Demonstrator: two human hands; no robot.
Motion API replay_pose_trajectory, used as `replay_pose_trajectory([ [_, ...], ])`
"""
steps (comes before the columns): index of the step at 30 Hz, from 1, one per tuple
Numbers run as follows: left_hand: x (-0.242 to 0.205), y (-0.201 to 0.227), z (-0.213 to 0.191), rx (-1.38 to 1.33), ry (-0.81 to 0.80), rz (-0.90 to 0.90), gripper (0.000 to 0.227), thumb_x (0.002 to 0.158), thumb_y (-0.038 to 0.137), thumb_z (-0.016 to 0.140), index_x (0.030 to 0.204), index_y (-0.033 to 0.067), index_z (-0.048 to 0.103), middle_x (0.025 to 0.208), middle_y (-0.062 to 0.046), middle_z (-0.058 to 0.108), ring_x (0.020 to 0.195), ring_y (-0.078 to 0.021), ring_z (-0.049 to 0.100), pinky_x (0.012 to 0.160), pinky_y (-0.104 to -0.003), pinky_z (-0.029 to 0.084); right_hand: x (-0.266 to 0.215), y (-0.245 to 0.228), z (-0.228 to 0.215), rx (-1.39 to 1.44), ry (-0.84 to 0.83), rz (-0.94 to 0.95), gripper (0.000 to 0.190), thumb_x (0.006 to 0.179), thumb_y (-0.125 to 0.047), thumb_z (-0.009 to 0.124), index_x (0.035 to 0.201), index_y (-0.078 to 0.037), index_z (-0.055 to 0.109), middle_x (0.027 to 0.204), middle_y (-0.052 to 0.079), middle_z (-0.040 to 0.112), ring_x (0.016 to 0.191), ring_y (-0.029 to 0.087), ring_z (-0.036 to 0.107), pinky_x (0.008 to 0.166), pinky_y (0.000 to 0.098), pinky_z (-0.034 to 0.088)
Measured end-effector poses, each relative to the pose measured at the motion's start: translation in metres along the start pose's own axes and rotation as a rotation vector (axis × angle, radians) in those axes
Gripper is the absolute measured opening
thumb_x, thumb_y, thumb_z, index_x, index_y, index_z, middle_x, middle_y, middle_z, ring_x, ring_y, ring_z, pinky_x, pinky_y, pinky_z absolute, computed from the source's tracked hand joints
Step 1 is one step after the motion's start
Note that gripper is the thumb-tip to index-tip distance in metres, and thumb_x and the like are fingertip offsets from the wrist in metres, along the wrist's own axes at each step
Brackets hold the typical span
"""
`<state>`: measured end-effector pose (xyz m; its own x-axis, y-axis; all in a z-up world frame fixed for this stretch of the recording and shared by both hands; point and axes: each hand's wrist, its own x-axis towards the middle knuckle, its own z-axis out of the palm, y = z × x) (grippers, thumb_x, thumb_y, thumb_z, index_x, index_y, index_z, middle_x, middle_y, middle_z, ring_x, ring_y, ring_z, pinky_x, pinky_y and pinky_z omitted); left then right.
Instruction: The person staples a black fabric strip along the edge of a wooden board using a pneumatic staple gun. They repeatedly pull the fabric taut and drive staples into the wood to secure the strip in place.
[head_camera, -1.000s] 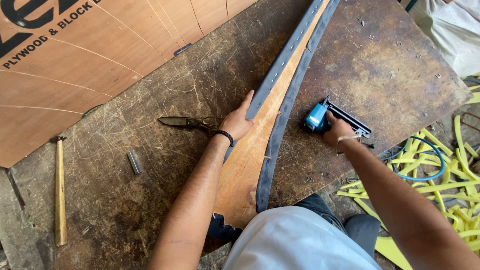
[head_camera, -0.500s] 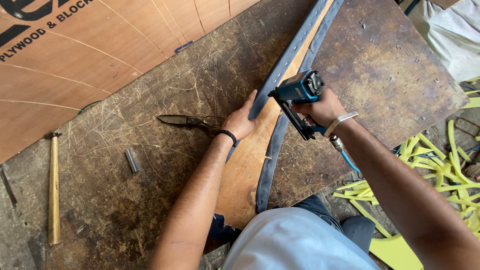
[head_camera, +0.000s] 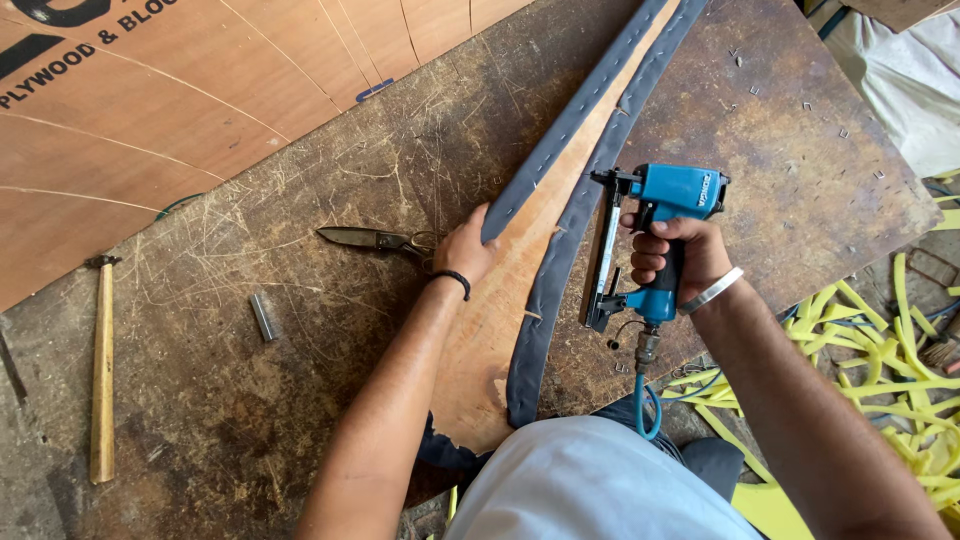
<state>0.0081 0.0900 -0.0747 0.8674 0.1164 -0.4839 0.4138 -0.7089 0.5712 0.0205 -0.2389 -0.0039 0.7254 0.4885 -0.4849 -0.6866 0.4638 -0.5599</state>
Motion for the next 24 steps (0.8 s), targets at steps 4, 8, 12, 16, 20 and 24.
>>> replay_pose_trajectory([
  [4,-0.027,0.009,0.028,-0.121,0.186,0.191,0.065,0.095,0.026,0.072,0.152,0.0083,0.044,0.148,-0.021,0.057,0.134,-0.0354,0.059,0.110,-0.045,0.050,-0.002,0.014,-0.007,0.067,-0.012,-0.015,0.043,0.077,-0.020,0.076,0.114,0.000,0.065,0.063,-0.005,0.048,0.054,0.011,0.048,0.057,0.0310,0.045],
  [8,-0.076,0.058,0.060,-0.323,0.093,0.559,0.067,0.099,0.016,0.065,0.158,-0.0015,0.038,0.154,-0.029,0.050,0.141,-0.0376,0.054,0.115,-0.044,0.047,0.002,0.029,-0.001,0.082,0.030,-0.001,0.044,0.076,-0.019,0.073,0.115,-0.001,0.065,0.062,-0.004,0.047,0.055,0.012,0.048,0.058,0.0323,0.045],
  [12,-0.101,0.100,0.050,-0.026,0.135,0.504,0.101,0.073,0.013,0.076,0.151,-0.0130,0.018,0.144,-0.038,0.045,0.121,-0.0422,0.059,0.096,-0.045,0.053,0.007,0.044,0.006,0.087,0.045,0.023,0.047,0.074,-0.019,0.072,0.117,-0.001,0.065,0.062,-0.004,0.048,0.056,0.013,0.048,0.057,0.0328,0.045],
  [16,-0.116,0.114,0.031,0.061,0.077,0.377,0.092,0.081,0.018,0.076,0.154,-0.0050,0.024,0.134,-0.030,0.059,0.096,-0.0357,0.073,0.081,-0.042,0.062,0.009,0.062,0.004,0.146,0.045,0.006,0.046,0.075,-0.019,0.072,0.117,-0.001,0.065,0.063,-0.004,0.048,0.056,0.013,0.048,0.057,0.0325,0.044],
  [20,-0.130,0.110,0.025,0.095,0.005,0.301,0.068,0.095,0.033,0.072,0.150,0.0043,0.042,0.114,-0.022,0.074,0.089,-0.0332,0.075,0.077,-0.044,0.063,0.011,0.071,-0.008,0.268,-0.036,-0.062,0.044,0.079,-0.019,0.073,0.118,-0.001,0.066,0.063,-0.005,0.048,0.057,0.011,0.049,0.057,0.0309,0.045],
  [24,-0.154,0.088,0.016,-0.139,-0.044,0.489,0.071,0.089,0.036,0.076,0.147,0.0058,0.049,0.106,-0.022,0.077,0.093,-0.0342,0.077,0.079,-0.045,0.061,0.006,0.070,-0.029,0.381,-0.203,-0.085,0.038,0.084,-0.018,0.073,0.118,-0.003,0.066,0.065,-0.006,0.051,0.058,0.009,0.051,0.057,0.0283,0.048],
])
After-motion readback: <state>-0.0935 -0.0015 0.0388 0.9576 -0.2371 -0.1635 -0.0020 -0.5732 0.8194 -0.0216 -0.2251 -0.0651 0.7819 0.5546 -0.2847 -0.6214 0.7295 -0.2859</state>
